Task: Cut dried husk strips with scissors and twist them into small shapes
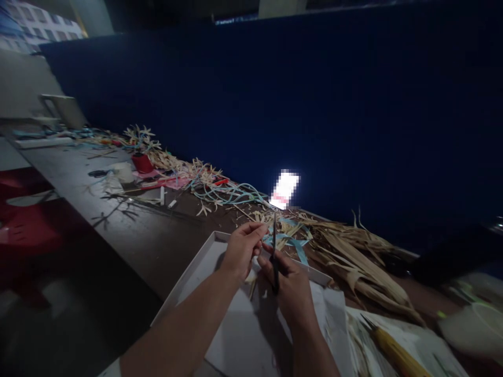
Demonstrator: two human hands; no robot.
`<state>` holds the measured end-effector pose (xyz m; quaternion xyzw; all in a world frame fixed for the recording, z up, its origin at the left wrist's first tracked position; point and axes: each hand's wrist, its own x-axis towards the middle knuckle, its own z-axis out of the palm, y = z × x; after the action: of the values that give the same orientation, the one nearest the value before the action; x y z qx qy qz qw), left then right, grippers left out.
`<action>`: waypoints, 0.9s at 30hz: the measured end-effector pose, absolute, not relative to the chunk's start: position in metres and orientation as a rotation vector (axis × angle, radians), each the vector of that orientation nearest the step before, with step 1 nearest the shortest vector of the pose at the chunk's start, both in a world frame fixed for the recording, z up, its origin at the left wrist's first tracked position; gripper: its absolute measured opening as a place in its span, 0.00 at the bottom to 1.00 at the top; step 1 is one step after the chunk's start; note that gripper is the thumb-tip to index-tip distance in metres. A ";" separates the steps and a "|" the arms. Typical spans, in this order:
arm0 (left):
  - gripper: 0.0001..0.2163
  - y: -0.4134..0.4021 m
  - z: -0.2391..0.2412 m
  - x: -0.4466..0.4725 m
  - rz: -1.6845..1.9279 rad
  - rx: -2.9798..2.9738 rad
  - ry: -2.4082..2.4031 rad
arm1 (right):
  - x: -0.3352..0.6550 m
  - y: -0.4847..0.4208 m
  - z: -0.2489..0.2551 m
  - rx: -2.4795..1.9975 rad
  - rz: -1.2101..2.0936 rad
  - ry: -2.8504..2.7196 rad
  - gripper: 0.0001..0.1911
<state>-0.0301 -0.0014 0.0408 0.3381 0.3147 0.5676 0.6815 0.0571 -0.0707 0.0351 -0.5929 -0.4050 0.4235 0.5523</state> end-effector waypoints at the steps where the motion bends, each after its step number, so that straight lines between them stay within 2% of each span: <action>1: 0.11 -0.002 0.041 -0.030 1.275 0.771 0.710 | 0.057 -0.070 0.035 -1.398 1.012 -0.933 0.28; 6: 0.10 -0.003 0.039 -0.029 1.290 0.876 0.732 | 0.057 -0.071 0.034 -1.407 1.011 -0.886 0.29; 17: 0.10 -0.003 0.039 -0.031 1.262 0.911 0.756 | 0.055 -0.072 0.038 -1.415 0.970 -0.921 0.25; 27: 0.10 0.001 0.038 -0.032 1.255 0.926 0.729 | 0.062 -0.075 0.040 -1.492 0.811 -0.884 0.25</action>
<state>-0.0324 0.0005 0.0377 0.4077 0.3210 0.5529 0.6519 0.0622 -0.0748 0.0404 -0.6373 -0.3774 0.3464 0.5757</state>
